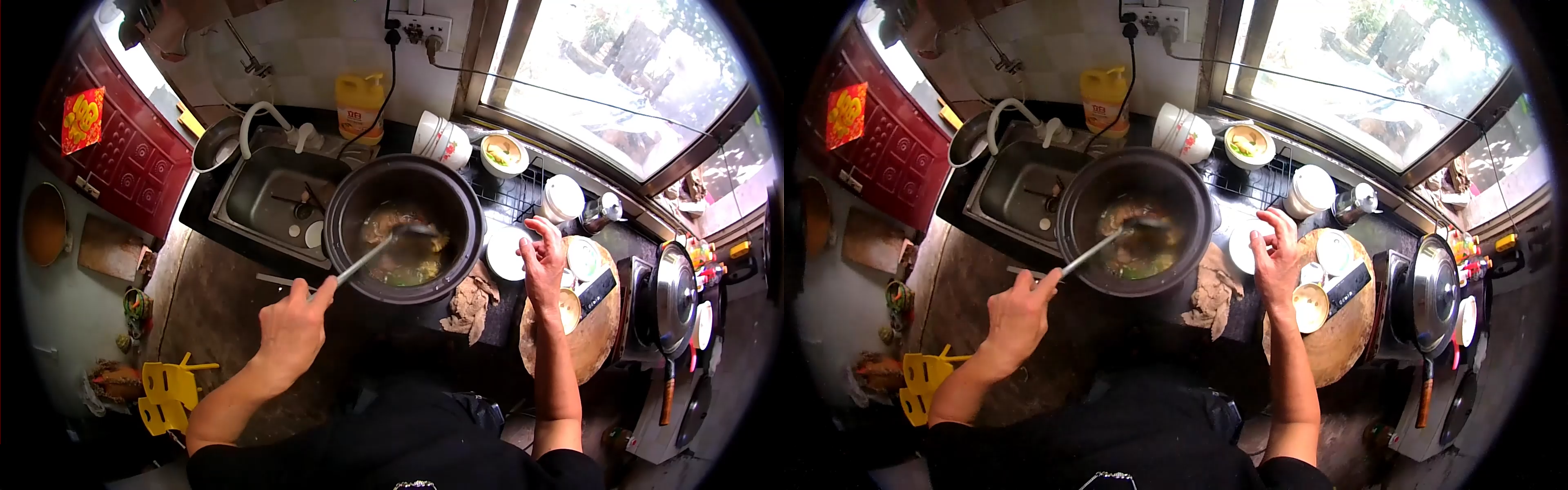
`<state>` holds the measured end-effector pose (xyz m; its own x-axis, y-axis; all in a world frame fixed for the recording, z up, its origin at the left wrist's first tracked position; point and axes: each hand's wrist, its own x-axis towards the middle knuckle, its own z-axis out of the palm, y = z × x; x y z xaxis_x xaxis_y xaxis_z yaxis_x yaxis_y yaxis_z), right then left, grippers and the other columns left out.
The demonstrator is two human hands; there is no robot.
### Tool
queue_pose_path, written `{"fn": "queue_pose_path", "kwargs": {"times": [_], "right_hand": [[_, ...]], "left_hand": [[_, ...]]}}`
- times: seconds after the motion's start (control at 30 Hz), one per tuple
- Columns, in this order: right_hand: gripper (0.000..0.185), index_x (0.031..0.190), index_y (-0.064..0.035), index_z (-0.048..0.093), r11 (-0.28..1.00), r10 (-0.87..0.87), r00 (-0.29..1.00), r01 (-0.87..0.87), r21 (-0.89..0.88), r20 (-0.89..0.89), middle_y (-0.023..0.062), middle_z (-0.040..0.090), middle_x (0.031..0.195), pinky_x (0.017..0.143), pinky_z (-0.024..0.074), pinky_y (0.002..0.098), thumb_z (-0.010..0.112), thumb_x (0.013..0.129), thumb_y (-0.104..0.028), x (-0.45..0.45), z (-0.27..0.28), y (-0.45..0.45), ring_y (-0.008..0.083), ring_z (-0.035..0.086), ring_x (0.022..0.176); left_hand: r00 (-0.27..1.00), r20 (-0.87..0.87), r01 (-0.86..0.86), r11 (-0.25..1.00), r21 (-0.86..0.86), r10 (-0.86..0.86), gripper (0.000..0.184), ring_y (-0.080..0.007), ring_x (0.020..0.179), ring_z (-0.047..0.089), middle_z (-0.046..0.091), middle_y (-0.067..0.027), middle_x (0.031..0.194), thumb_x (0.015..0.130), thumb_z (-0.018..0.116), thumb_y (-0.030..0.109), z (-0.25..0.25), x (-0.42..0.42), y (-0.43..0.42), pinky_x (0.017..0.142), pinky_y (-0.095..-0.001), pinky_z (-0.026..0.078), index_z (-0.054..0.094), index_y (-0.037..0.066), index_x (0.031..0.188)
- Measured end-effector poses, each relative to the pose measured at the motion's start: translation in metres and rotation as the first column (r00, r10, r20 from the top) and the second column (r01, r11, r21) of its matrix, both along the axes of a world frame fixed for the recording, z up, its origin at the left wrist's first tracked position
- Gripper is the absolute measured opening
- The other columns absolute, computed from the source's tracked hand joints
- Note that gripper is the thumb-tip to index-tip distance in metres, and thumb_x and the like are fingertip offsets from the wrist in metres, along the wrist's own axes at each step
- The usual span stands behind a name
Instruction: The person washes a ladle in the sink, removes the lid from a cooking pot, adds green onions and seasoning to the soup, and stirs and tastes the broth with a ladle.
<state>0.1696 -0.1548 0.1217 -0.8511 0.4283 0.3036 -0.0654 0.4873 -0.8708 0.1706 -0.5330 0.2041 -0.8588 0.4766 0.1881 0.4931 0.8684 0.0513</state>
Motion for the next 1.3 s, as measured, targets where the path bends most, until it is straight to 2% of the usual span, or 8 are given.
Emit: {"fn": "queue_pose_path", "kwargs": {"times": [0.13, 0.47, 0.67, 0.8, 0.87, 0.93, 1.13, 1.3], "right_hand": [[0.031, 0.119, -0.0055, 0.061, 1.0, 0.01, 1.0, -0.011, -0.005, -0.005, 0.0119, 0.051, 0.13, 0.063, 0.0489, 0.0227, 0.064, 0.088, -0.009, 0.004, -0.003, -0.005, 0.0099, 0.061, 0.075], [0.031, 0.118, -0.004, 0.062, 0.997, -0.001, 1.0, 0.0, -0.072, -0.005, 0.0113, 0.051, 0.13, 0.064, 0.0488, 0.0212, 0.062, 0.087, -0.004, 0.017, -0.004, -0.021, 0.0088, 0.061, 0.075], [0.032, 0.119, -0.0037, 0.06, 0.991, 0.073, 0.997, -0.073, -0.116, -0.005, 0.0127, 0.052, 0.13, 0.064, 0.0479, 0.0197, 0.063, 0.087, -0.003, 0.016, 0.006, -0.045, 0.0058, 0.058, 0.073], [0.032, 0.119, -0.0037, 0.061, 0.983, 0.102, 0.995, -0.104, -0.148, -0.023, 0.0136, 0.052, 0.13, 0.065, 0.0484, 0.0198, 0.062, 0.087, -0.002, 0.013, 0.023, -0.065, 0.0058, 0.059, 0.072], [0.032, 0.119, -0.0036, 0.061, 0.978, 0.124, 0.991, -0.132, -0.164, -0.06, 0.0139, 0.052, 0.13, 0.066, 0.0488, 0.0201, 0.062, 0.087, -0.001, 0.012, 0.025, -0.071, 0.006, 0.059, 0.072], [0.031, 0.118, -0.0031, 0.061, 0.972, 0.126, 0.989, -0.14, -0.189, -0.08, 0.0144, 0.052, 0.13, 0.068, 0.0497, 0.0207, 0.062, 0.088, -0.001, 0.012, 0.028, -0.076, 0.0067, 0.06, 0.072], [0.029, 0.118, -0.0016, 0.061, 0.959, 0.137, 0.988, -0.15, -0.239, -0.069, 0.0152, 0.051, 0.129, 0.071, 0.0508, 0.0216, 0.061, 0.089, -0.001, 0.012, 0.036, -0.083, 0.0082, 0.062, 0.076], [0.029, 0.118, -0.0007, 0.06, 0.954, 0.134, 0.989, -0.147, -0.26, -0.064, 0.0151, 0.051, 0.129, 0.072, 0.0511, 0.0221, 0.061, 0.089, 0.0, 0.013, 0.037, -0.078, 0.0084, 0.061, 0.075]], "left_hand": [[1.0, -0.017, -0.018, 0.995, 0.097, 0.02, 0.028, -0.0292, 0.059, 0.063, 0.054, -0.0113, 0.083, 0.089, 0.061, 0.01, 0.023, -0.015, 0.0, 0.048, -0.0403, 0.048, 0.063, 0.014, 0.116], [0.991, -0.097, 0.075, 0.974, -0.215, -0.098, 0.034, -0.0279, 0.061, 0.066, 0.059, -0.0149, 0.083, 0.076, 0.062, 0.001, -0.01, -0.06, 0.014, 0.053, -0.038, 0.053, 0.061, 0.004, 0.11], [0.922, 0.387, 0.07, 0.992, -0.101, -0.025, 0.014, -0.0437, 0.079, 0.064, 0.065, -0.0242, 0.082, 0.085, 0.058, 0.017, 0.01, -0.088, 0.011, 0.071, -0.0543, 0.05, 0.06, 0.003, 0.089], [0.774, 0.633, -0.014, 0.998, 0.055, -0.024, 0.023, -0.0441, 0.088, 0.063, 0.067, -0.0234, 0.084, 0.086, 0.056, 0.018, 0.018, -0.119, 0.01, 0.078, -0.0519, 0.049, 0.067, -0.002, 0.088], [0.548, 0.83, -0.227, 0.973, 0.03, 0.102, 0.022, -0.0253, 0.055, 0.061, 0.064, -0.0166, 0.069, 0.086, 0.057, 0.015, 0.035, -0.126, 0.016, 0.055, -0.038, 0.048, 0.063, -0.004, 0.078], [0.343, 0.938, -0.401, 0.909, 0.109, 0.039, 0.018, -0.0119, 0.041, 0.046, 0.058, -0.0088, 0.062, 0.087, 0.057, 0.013, 0.026, -0.131, 0.007, 0.039, -0.0282, 0.035, 0.061, -0.001, 0.076], [0.008, 0.995, -0.649, 0.757, 0.08, -0.099, 0.012, -0.0042, 0.036, 0.034, 0.052, -0.0025, 0.058, 0.09, 0.055, 0.012, 0.019, -0.13, -0.003, 0.035, -0.0215, 0.023, 0.06, 0.001, 0.094], [0.004, 0.986, -0.646, 0.752, 0.131, -0.168, 0.019, -0.0023, 0.036, 0.034, 0.054, -0.0003, 0.06, 0.095, 0.051, 0.016, 0.016, -0.125, -0.026, 0.034, -0.0189, 0.023, 0.061, 0.002, 0.104]]}}
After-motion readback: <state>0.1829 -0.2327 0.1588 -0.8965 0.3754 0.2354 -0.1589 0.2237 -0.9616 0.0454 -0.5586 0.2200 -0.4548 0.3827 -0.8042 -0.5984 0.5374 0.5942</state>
